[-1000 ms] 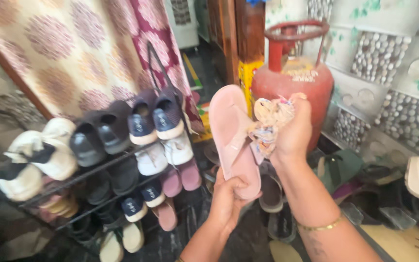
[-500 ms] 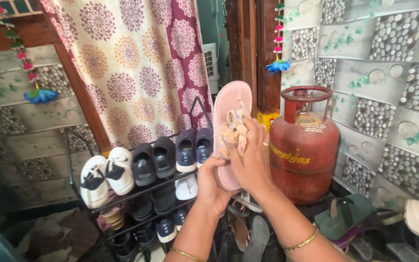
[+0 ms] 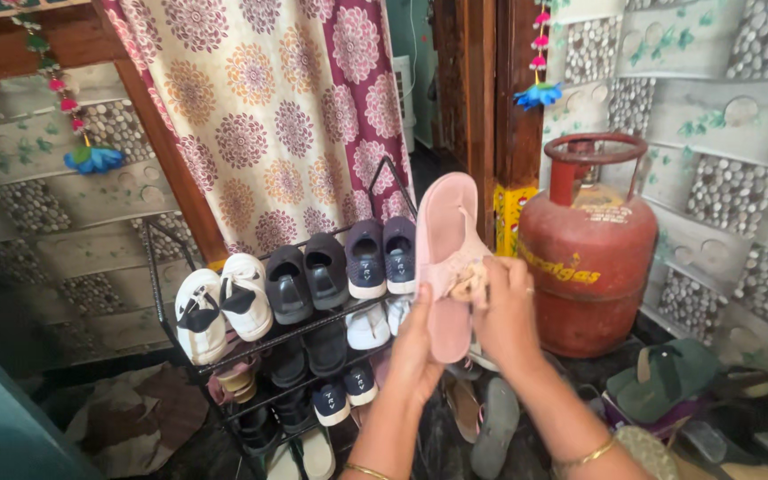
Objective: The person wipes several pairs of shoes and sandals with a cloth, handling them one at a time. The person picks up each shoe, wipes the upper and sole, and places it back on the shoe rack or floor.
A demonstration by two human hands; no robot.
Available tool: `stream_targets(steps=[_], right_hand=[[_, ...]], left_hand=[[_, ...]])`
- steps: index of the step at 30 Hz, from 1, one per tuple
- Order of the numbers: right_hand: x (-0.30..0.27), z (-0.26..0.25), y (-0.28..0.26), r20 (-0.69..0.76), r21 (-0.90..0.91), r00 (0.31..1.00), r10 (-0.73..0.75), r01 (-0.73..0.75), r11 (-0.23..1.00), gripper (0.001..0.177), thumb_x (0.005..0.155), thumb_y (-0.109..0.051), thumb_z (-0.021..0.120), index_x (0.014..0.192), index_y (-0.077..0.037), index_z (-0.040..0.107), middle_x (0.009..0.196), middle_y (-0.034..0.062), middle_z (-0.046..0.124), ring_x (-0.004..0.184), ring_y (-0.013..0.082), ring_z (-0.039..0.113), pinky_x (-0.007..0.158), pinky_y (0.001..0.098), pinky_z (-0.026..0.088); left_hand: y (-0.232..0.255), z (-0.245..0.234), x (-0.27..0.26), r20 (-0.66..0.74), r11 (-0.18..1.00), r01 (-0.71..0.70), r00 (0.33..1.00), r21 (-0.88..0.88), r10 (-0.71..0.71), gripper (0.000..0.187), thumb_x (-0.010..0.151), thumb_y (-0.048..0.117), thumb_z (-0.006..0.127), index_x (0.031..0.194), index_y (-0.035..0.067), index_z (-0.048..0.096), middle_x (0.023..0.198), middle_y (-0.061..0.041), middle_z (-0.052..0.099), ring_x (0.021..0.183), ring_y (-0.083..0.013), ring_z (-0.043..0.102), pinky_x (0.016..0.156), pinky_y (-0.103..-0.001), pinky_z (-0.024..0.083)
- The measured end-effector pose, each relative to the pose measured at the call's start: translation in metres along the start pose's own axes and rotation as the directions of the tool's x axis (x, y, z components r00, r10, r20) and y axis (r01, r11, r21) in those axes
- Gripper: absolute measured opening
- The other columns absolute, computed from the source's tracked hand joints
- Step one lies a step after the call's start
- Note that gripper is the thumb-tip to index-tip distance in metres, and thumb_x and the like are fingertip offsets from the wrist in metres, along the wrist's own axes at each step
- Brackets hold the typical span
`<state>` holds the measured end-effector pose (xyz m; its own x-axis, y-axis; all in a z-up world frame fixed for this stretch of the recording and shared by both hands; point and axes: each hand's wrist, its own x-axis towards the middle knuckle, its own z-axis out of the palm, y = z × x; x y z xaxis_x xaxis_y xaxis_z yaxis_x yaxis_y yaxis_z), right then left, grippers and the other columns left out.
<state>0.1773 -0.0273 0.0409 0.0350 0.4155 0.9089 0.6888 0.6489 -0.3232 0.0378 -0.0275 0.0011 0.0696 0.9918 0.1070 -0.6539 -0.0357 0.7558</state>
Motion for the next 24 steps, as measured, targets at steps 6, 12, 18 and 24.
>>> stream_targets(steps=[6,12,18,24], right_hand=[[-0.005,0.01,0.015,0.175,0.215,0.979,-0.1,0.061,0.975,0.048,0.07,0.002,0.074,0.116,-0.006,0.07,0.116,0.0148,0.066,0.109,0.0383,0.059,0.094,0.0467,0.045],[-0.005,0.002,0.0,0.652,0.624,0.612,-0.448,-0.097,0.775,0.045,0.076,0.004,0.069,0.119,-0.007,0.074,0.112,0.0134,0.069,0.113,0.031,0.068,0.099,0.0398,0.052],[0.024,-0.018,0.027,0.199,0.522,0.955,0.218,-0.292,0.801,0.039,0.077,-0.003,0.07,0.115,-0.008,0.064,0.104,0.0117,0.066,0.1,0.0314,0.067,0.086,0.0419,0.054],[0.007,-0.003,0.056,0.274,0.302,0.907,-0.32,0.235,0.924,0.037,0.061,-0.004,0.078,0.097,-0.013,0.078,0.101,0.0145,0.066,0.103,0.038,0.063,0.092,0.0495,0.045]], left_hand=[[0.006,0.001,-0.003,-0.126,0.985,0.167,0.979,0.032,-0.162,0.069,0.09,0.067,0.039,0.134,0.018,0.06,0.117,-0.002,0.073,0.099,-0.016,0.071,0.079,-0.04,0.058],[0.021,-0.037,0.006,0.063,0.955,0.235,0.972,-0.18,-0.227,0.084,0.088,0.082,0.048,0.13,0.01,0.058,0.101,-0.014,0.067,0.082,-0.03,0.067,0.069,-0.046,0.058],[0.0,-0.022,0.009,-0.213,0.979,0.106,0.975,0.176,-0.067,0.064,0.091,0.058,0.057,0.132,0.01,0.065,0.118,-0.01,0.074,0.1,-0.0221,0.073,0.08,-0.039,0.06],[-0.027,-0.007,0.001,0.005,0.932,0.27,0.96,0.242,-0.28,0.051,0.088,0.037,0.073,0.131,0.008,0.067,0.115,-0.006,0.073,0.096,-0.0168,0.072,0.078,-0.036,0.06]])
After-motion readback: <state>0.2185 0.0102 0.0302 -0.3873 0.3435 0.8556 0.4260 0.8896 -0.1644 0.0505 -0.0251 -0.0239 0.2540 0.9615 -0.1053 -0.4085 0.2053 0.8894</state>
